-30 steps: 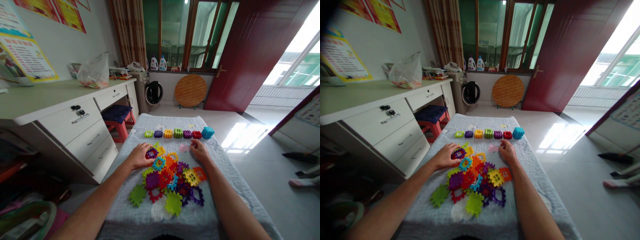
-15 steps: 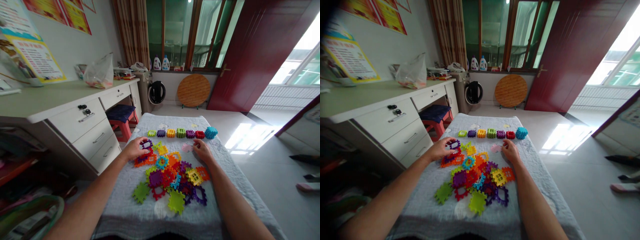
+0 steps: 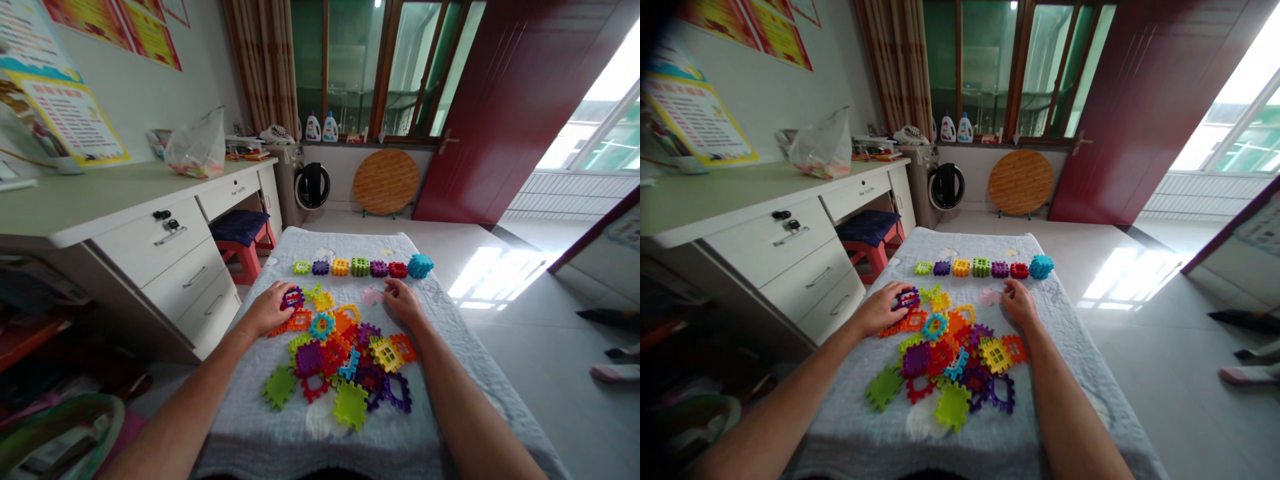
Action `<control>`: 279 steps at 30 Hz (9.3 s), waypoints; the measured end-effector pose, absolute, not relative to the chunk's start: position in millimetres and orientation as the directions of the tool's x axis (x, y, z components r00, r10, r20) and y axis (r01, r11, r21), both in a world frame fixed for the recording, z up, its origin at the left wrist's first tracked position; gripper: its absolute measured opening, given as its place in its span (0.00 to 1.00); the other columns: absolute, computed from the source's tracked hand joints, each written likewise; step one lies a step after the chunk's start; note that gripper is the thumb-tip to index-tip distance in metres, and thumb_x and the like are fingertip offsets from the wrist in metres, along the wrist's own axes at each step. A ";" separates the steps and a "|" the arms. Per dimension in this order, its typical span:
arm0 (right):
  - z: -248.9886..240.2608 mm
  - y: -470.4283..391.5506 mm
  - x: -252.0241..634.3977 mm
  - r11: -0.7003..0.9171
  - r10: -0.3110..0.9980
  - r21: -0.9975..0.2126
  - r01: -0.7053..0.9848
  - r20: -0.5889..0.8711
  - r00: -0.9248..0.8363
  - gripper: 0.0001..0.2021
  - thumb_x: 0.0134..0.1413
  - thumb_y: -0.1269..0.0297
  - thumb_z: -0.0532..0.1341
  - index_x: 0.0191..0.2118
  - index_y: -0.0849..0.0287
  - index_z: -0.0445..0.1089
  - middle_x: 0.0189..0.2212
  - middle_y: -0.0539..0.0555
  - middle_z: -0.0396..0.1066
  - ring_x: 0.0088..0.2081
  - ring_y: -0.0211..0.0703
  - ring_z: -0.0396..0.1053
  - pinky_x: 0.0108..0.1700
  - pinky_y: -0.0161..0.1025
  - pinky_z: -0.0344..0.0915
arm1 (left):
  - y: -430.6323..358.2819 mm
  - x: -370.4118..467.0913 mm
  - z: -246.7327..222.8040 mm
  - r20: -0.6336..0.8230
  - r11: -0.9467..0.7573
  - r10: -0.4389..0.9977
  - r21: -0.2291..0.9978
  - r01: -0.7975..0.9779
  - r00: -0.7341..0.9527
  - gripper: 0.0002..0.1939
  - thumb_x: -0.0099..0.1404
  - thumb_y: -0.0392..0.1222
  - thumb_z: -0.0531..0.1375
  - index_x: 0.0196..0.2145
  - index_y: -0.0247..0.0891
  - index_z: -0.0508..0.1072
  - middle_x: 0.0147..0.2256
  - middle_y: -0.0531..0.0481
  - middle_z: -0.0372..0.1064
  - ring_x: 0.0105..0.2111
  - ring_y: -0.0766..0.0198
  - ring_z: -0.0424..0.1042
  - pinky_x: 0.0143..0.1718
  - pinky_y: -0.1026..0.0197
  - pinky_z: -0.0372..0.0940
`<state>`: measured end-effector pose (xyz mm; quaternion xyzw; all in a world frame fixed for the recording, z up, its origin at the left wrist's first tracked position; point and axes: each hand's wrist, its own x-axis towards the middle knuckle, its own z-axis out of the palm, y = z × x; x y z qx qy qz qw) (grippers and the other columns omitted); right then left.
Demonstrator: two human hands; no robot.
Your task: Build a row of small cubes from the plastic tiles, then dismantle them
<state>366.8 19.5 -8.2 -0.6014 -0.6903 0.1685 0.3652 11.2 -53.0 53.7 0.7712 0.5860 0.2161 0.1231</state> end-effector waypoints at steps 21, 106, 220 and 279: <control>-9.4 19.6 366.7 0.210 0.959 -0.713 0.669 0.284 0.001 0.18 0.42 0.68 0.56 0.43 0.59 0.70 0.32 0.50 0.72 0.26 0.36 0.64 0.32 0.34 0.63 | -41.6 9.4 37.2 0.167 -0.157 0.981 0.415 0.896 0.095 0.19 0.55 0.35 0.54 0.46 0.40 0.71 0.46 0.47 0.73 0.46 0.58 0.72 0.50 0.60 0.63; -15.5 20.6 368.4 0.255 0.948 -0.679 0.688 0.314 -0.041 0.17 0.43 0.69 0.57 0.42 0.60 0.70 0.32 0.51 0.72 0.27 0.35 0.64 0.34 0.34 0.62 | -54.1 36.0 52.1 0.016 -0.099 0.995 0.021 0.995 0.099 0.21 0.50 0.54 0.62 0.38 0.39 0.73 0.41 0.41 0.71 0.43 0.47 0.69 0.42 0.53 0.63; -20.7 24.1 372.0 0.248 0.951 -0.706 0.664 0.309 -0.026 0.18 0.42 0.71 0.56 0.43 0.59 0.70 0.33 0.51 0.72 0.27 0.35 0.64 0.33 0.34 0.63 | -14.6 65.7 33.5 0.080 -0.365 0.927 0.425 0.828 0.367 0.21 0.65 0.40 0.50 0.55 0.42 0.67 0.56 0.47 0.66 0.57 0.57 0.63 0.59 0.53 0.55; 5.0 0.9 351.9 0.374 0.926 -0.633 0.678 0.300 -0.230 0.23 0.45 0.68 0.62 0.51 0.52 0.69 0.47 0.53 0.70 0.51 0.47 0.63 0.55 0.45 0.59 | -9.3 91.2 56.5 0.250 -0.448 0.892 0.386 0.806 0.376 0.20 0.61 0.44 0.58 0.49 0.34 0.70 0.50 0.40 0.69 0.50 0.54 0.68 0.55 0.55 0.60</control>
